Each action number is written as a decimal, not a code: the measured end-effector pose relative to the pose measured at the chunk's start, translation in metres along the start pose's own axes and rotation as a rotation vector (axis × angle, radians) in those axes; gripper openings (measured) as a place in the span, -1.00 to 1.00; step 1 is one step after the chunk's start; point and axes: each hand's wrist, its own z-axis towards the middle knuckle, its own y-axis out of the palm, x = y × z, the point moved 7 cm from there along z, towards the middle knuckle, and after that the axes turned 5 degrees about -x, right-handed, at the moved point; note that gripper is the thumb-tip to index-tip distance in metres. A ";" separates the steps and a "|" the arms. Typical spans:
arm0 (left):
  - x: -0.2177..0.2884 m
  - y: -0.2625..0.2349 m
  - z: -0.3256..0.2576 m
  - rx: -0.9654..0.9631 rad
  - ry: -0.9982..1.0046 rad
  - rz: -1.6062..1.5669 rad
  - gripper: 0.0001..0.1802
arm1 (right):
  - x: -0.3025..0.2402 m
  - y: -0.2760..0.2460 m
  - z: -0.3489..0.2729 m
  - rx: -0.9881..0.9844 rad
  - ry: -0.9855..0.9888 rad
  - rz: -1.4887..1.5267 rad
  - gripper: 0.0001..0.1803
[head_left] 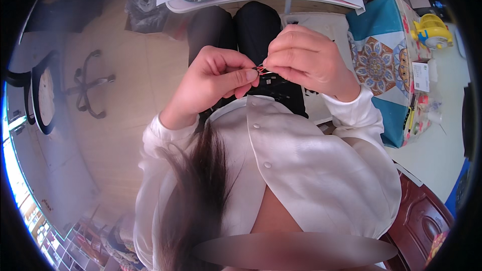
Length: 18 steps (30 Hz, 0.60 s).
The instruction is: The person sits on the floor and repeatedly strips the ends of black wires, twists the exposed strands, and secures them with small white connectors. They use yellow-handled wire cutters to trim the wire ends and place finished units into a tray.
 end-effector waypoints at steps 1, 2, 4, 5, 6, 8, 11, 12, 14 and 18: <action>0.002 0.000 0.000 0.014 0.021 0.061 -0.86 | 0.002 -0.002 0.000 0.006 0.039 0.019 -0.70; 0.002 0.000 -0.001 0.018 0.026 0.066 -0.85 | 0.005 -0.004 -0.001 0.012 0.077 0.038 -0.70; 0.003 0.000 -0.002 0.027 0.046 0.082 -0.85 | 0.003 -0.006 -0.002 -0.005 0.101 0.006 -0.68; 0.003 0.001 -0.002 0.022 0.054 0.080 -0.85 | 0.001 -0.007 -0.003 0.003 0.102 -0.005 -0.66; 0.003 0.001 -0.002 0.017 0.061 0.079 -0.84 | -0.001 -0.005 -0.003 -0.021 0.104 -0.012 -0.65; 0.003 0.002 -0.001 -0.004 0.073 0.083 -0.84 | -0.005 -0.002 -0.004 -0.035 0.092 -0.022 -0.62; 0.004 0.005 0.000 -0.046 0.086 0.096 -0.87 | -0.009 0.000 -0.004 -0.026 0.048 -0.081 -0.61; 0.004 0.006 0.000 -0.053 0.090 0.097 -0.88 | -0.010 0.001 -0.004 -0.021 0.026 -0.079 -0.62; 0.004 0.008 0.000 -0.063 0.094 0.096 -0.89 | -0.012 0.003 -0.003 -0.010 -0.021 -0.072 -0.65; 0.004 0.009 -0.003 -0.076 0.092 0.099 -0.91 | -0.012 0.004 -0.002 0.002 -0.014 -0.050 -0.70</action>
